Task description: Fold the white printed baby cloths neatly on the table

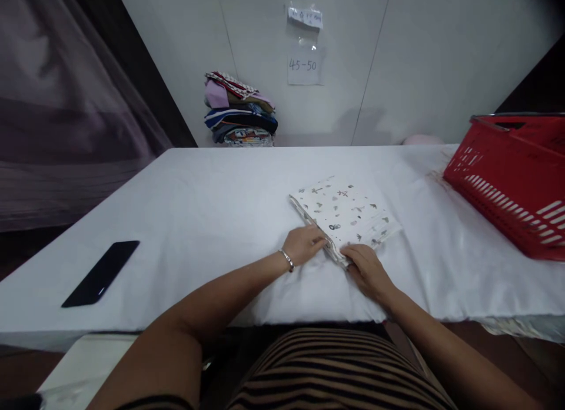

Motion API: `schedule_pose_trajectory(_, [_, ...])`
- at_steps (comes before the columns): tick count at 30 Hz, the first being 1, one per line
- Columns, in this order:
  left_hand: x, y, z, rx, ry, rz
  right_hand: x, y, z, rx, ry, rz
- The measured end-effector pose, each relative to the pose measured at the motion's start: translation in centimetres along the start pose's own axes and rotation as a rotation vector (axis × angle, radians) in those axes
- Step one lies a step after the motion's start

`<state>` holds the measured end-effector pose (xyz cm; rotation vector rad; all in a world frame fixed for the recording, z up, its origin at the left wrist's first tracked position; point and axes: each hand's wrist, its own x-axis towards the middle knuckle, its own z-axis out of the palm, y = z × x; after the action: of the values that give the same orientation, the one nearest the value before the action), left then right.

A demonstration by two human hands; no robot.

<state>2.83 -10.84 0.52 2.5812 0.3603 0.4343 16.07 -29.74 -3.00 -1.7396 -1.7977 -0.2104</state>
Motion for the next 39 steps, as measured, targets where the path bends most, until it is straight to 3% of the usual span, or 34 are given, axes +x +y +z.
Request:
schedule_pose_trajectory(4, [-1.2, 2.0, 1.9, -0.259, -0.053, -0.305, 0.0, 0.1, 0.0, 0.012, 0.003, 0.0])
schedule_pose_trajectory(7, [-1.0, 2.6, 2.3, -0.32, -0.047, -0.401, -0.1, 0.2, 0.1, 0.02, 0.021, -0.003])
schedule_pose_trajectory(12, [-0.6, 2.8, 2.4, -0.256, -0.051, -0.337, -0.2, 0.3, 0.1, 0.022, 0.043, -0.022])
schedule_pose_trajectory(18, [-0.4, 2.3, 2.5, -0.481, -0.164, -0.336, -0.1, 0.3, 0.0, 0.042, 0.039, -0.018])
schedule_pose_trajectory(24, [-0.2, 2.3, 0.7, -0.183, -0.292, -0.24, 0.0, 0.2, -0.2, 0.028, 0.015, -0.005])
schedule_pose_trajectory(29, [0.3, 2.1, 0.2, 0.016, -0.302, -0.185, 0.0, 0.0, -0.3, 0.018, -0.006, -0.006])
schedule_pose_trajectory(36, [0.7, 1.6, 0.2, 0.108, -0.233, -0.1, 0.0, 0.4, -0.1, 0.021, 0.007, -0.017])
schedule_pose_trajectory(39, [0.7, 1.5, -0.3, 0.019, -0.301, -0.107, 0.0, 0.4, -0.1, 0.031, 0.008, -0.015])
